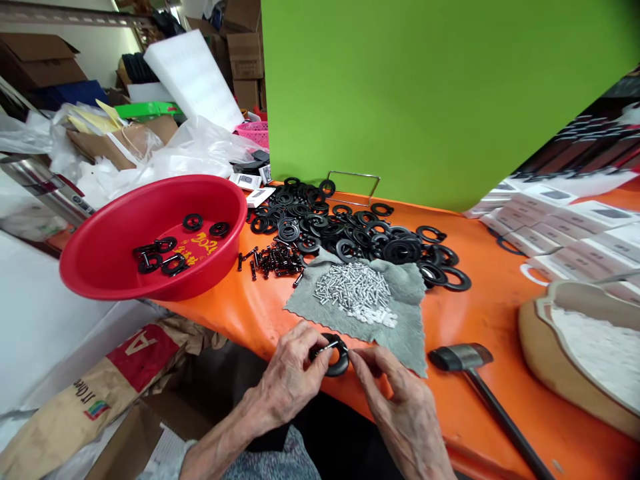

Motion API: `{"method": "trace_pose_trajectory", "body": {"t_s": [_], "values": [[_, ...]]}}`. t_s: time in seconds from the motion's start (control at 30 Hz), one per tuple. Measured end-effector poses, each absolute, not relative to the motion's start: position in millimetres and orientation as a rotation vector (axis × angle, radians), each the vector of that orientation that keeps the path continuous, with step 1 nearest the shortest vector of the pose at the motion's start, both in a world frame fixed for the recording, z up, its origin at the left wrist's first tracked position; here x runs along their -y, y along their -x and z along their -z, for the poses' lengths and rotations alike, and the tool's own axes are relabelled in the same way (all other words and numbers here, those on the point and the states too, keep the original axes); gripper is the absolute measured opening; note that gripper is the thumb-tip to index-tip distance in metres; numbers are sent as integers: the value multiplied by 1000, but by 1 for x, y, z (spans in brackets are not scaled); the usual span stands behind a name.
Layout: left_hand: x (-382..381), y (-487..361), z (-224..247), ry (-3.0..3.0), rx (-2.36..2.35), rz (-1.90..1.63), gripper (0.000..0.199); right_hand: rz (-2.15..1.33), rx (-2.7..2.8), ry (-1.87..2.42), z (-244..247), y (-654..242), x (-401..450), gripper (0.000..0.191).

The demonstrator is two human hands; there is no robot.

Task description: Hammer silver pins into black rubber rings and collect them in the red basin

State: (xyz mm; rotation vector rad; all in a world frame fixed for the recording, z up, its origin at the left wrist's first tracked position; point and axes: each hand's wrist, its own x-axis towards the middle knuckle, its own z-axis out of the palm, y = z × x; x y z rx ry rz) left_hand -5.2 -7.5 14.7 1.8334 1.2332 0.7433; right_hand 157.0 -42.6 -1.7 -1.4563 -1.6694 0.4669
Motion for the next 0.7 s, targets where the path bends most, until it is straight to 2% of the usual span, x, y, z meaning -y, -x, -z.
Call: {"method": "trace_pose_trajectory", "body": {"t_s": [0.17, 0.33, 0.47, 0.7], "values": [[11, 5, -9, -1925, -1185, -806, 13, -334, 1723, 1435, 10, -151, 46, 13], [8, 10, -12, -1874, -1159, -788, 12, -437, 1788, 1373, 17, -156, 40, 9], [3, 16, -17, -1712, -1088, -742, 11, -647, 1835, 1310, 19, -168, 34, 33], [1, 24, -22, -1666, -1047, -647, 11, -857, 1760, 1268, 1, -167, 31, 17]]}}
